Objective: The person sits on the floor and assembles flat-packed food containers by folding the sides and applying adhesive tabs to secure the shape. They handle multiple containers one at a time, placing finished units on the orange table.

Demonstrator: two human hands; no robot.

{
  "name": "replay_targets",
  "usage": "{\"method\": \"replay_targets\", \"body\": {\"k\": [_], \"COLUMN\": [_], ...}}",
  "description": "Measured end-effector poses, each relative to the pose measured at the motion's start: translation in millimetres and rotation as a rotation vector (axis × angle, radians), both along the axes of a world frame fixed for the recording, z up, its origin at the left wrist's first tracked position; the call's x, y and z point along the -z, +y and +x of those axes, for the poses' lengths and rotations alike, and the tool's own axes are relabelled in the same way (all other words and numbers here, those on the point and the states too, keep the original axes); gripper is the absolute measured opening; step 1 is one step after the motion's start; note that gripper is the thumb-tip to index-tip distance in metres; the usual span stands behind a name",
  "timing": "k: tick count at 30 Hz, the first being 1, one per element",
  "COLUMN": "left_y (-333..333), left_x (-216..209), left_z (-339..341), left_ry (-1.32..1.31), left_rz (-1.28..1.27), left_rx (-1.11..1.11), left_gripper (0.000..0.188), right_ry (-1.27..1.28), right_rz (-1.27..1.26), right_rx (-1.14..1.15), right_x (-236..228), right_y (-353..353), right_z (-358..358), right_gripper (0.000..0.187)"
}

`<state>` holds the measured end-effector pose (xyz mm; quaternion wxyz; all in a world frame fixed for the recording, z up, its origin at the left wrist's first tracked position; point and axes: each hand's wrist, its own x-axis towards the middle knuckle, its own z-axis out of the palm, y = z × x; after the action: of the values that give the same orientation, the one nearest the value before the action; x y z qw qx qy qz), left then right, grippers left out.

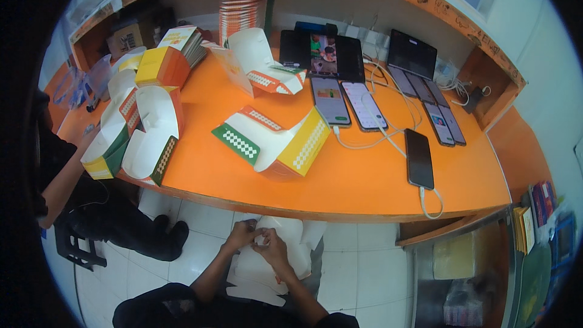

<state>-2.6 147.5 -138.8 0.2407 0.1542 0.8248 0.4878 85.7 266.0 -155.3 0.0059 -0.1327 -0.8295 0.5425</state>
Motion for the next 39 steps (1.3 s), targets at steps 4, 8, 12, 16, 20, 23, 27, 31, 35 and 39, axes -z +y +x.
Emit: {"method": "replay_targets", "body": {"k": [4, 8, 12, 16, 20, 23, 27, 31, 35, 39], "left_y": [-3.3, -5.5, -8.2, -13.8, -13.1, -8.8, -4.1, -1.8, -4.2, -8.3], "left_x": [4.5, 8.8, 13.3, 16.3, 17.0, 16.3, 15.0, 16.0, 21.2, 28.2], "left_z": [-5.2, -17.9, -14.7, 10.4, 27.2, 33.0, 29.6, 26.2, 24.9, 23.9], "left_ry": [-0.134, -0.159, 0.064, 0.108, 0.211, 0.227, 0.275, 0.241, 0.230, 0.175], "left_rz": [0.024, -0.011, -0.103, 0.088, 0.015, 0.009, -0.039, -0.031, 0.002, 0.047], "left_rx": [-0.046, -0.024, 0.124, 0.070, 0.133, 0.098, 0.077, 0.110, 0.074, 0.069], "left_gripper": [0.029, 0.030, 0.032, 0.029, 0.025, 0.023, 0.021, 0.022, 0.027, 0.032], "right_ry": [-0.030, 0.065, 0.014, -0.023, -0.073, -0.091, -0.131, -0.094, -0.094, -0.060], "right_rz": [-0.084, -0.336, -0.610, -0.701, -0.710, -0.742, -0.596, -0.280, -0.409, -0.697], "right_rx": [0.062, 0.173, 0.297, 0.326, 0.290, 0.216, 0.069, -0.050, 0.001, 0.133], "right_x": [9.1, 28.3, 38.7, 37.4, 36.3, 36.4, 34.1, 33.3, 36.3, 36.4], "right_y": [5.0, 13.4, 23.0, 24.7, 19.0, 17.9, 27.6, 36.4, 33.6, 24.2], "right_z": [3.2, 2.9, 4.7, 4.3, 0.2, -0.2, 3.6, 1.9, -0.7, 5.0], "right_gripper": [0.038, 0.025, 0.020, 0.018, 0.017, 0.018, 0.023, 0.030, 0.030, 0.027]}}
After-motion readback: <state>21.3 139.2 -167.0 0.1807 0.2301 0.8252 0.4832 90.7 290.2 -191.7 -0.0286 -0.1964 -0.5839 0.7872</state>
